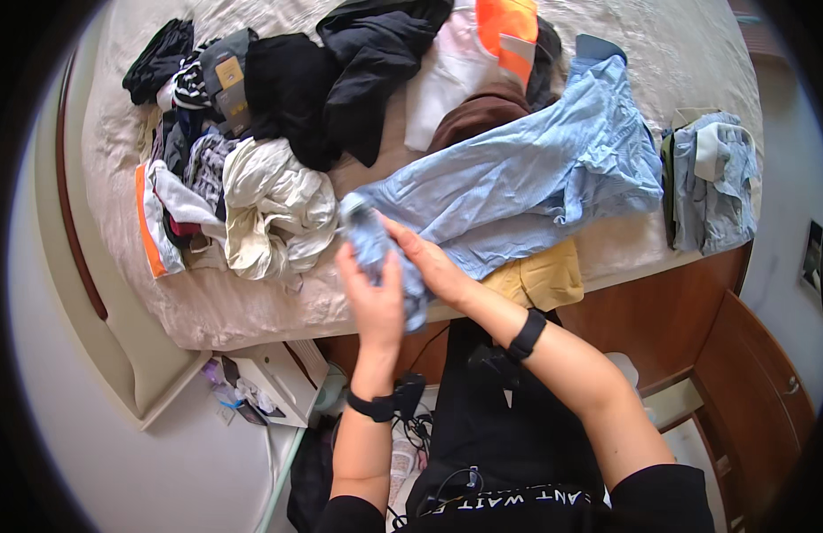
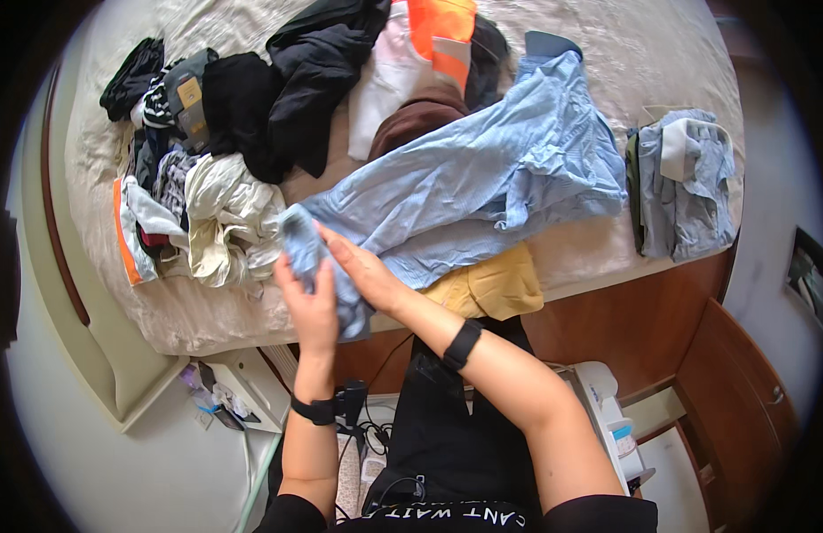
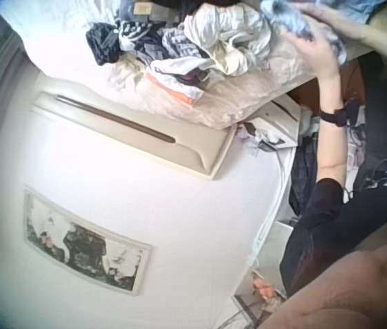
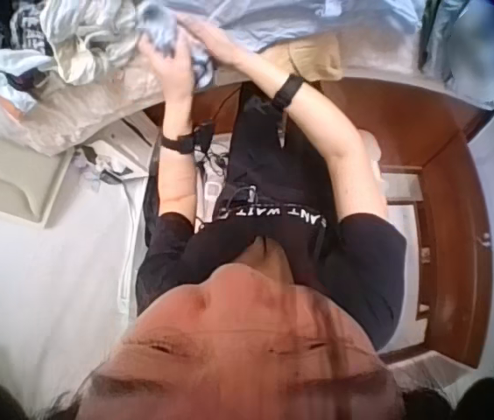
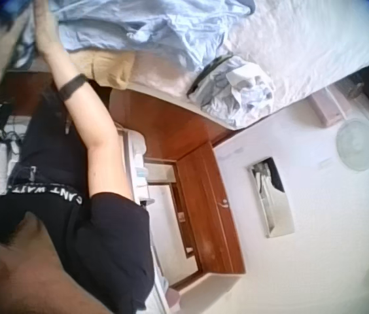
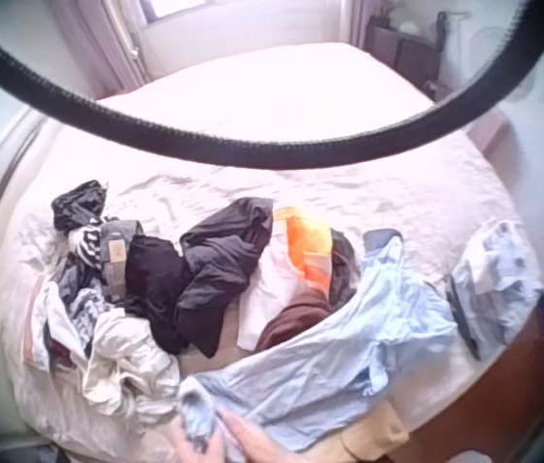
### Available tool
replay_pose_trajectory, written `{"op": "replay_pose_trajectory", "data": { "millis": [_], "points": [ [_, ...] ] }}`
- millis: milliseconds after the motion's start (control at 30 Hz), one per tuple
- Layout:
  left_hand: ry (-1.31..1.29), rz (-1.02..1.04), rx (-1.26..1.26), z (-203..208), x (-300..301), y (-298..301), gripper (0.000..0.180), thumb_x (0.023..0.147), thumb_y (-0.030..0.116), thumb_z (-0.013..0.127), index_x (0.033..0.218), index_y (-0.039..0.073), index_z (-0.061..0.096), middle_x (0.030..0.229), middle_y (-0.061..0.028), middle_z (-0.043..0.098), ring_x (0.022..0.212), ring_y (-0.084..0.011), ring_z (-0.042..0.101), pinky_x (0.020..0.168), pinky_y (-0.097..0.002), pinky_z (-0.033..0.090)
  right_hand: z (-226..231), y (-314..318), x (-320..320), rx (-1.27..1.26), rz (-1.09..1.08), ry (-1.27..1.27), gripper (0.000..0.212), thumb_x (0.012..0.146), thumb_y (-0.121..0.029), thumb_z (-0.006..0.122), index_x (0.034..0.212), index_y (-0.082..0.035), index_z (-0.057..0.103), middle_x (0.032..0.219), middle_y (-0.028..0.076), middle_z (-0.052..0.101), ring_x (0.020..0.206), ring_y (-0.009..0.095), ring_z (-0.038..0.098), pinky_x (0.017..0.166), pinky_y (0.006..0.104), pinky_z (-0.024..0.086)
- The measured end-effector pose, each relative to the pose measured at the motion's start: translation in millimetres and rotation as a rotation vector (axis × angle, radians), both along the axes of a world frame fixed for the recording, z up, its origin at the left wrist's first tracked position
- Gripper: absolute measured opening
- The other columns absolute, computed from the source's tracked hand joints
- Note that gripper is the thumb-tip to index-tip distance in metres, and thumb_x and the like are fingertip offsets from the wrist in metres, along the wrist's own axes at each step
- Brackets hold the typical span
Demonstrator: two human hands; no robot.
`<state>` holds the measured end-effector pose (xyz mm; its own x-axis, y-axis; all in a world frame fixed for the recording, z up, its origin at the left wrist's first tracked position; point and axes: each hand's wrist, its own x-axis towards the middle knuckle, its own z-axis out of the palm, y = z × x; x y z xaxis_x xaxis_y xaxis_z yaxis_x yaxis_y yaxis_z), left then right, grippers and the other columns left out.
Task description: Folding shirts on a bed.
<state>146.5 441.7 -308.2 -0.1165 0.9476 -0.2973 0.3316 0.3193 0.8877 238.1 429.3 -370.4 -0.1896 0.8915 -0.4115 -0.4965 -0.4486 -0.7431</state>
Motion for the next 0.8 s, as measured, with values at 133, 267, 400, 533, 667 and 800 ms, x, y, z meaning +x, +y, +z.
{"op": "replay_pose_trajectory", "data": {
  "millis": [133,267,400,533,667,800],
  "points": [
    [0.139,-0.307,0.076,-2.7,50.3,9.1,0.049,0.083,0.018,0.058,0.122,-0.005,0.039,0.113,-0.0205,0.047,0.105,-0.0312,0.049,0.091,-0.0353,0.038,27.9,-1.5,44.0,-0.364,-0.218,0.382,0.057,0.093,-0.049,0.038,0.123,-0.002,0.046,0.118,0.005,0.051,0.107,0.013,0.048,0.095,0.0261,0.036],
    [-0.092,-0.475,0.044,9.1,94.6,14.0,0.057,0.089,0.031,0.053,0.13,-0.005,0.035,0.116,-0.0183,0.045,0.11,-0.0286,0.044,0.096,-0.0337,0.032,20.1,-0.4,99.1,-0.344,-0.359,0.5,0.057,0.091,-0.051,0.038,0.126,-0.006,0.046,0.117,0.004,0.054,0.104,0.014,0.052,0.09,0.0264,0.041],
    [-0.261,-0.617,-0.057,0.9,105.4,4.2,0.068,0.093,0.053,0.021,0.137,0.002,0.029,0.141,-0.0165,0.03,0.129,-0.0265,0.031,0.105,-0.035,0.023,7.7,-2.9,131.7,-0.426,-0.337,0.466,0.062,0.086,-0.057,0.045,0.123,-0.007,0.047,0.113,0.004,0.055,0.1,0.013,0.054,0.087,0.0273,0.043],
    [-0.581,-0.394,-0.171,5.1,112.6,-10.2,0.081,0.089,0.059,0.031,0.142,0.005,0.003,0.145,-0.0182,0.02,0.13,-0.034,0.027,0.104,-0.0411,0.025,15.1,-10.5,144.0,-0.305,-0.33,0.282,0.062,0.083,-0.053,0.054,0.122,-0.006,0.047,0.112,0.004,0.054,0.102,0.013,0.051,0.09,0.0268,0.039],
    [-0.734,-0.296,-0.131,-15.0,136.6,-24.8,0.092,0.082,0.065,0.04,0.143,0.013,-0.006,0.149,-0.0138,-0.001,0.136,-0.0324,0.009,0.108,-0.0414,0.013,17.5,-2.2,147.8,-0.229,-0.136,0.011,0.054,0.082,-0.038,0.063,0.118,-0.002,0.048,0.111,0.002,0.053,0.101,0.01,0.047,0.089,0.0256,0.037],
    [-0.583,-0.37,0.024,-28.0,146.5,-24.1,0.081,0.088,0.051,0.044,0.142,0.006,0.003,0.147,-0.0166,0.011,0.134,-0.031,0.018,0.107,-0.0413,0.02,-0.5,-5.0,152.5,-0.22,-0.217,-0.05,0.035,0.088,-0.03,0.056,0.112,-0.004,0.051,0.101,0.003,0.056,0.09,0.009,0.05,0.079,0.0204,0.041]
  ]
}}
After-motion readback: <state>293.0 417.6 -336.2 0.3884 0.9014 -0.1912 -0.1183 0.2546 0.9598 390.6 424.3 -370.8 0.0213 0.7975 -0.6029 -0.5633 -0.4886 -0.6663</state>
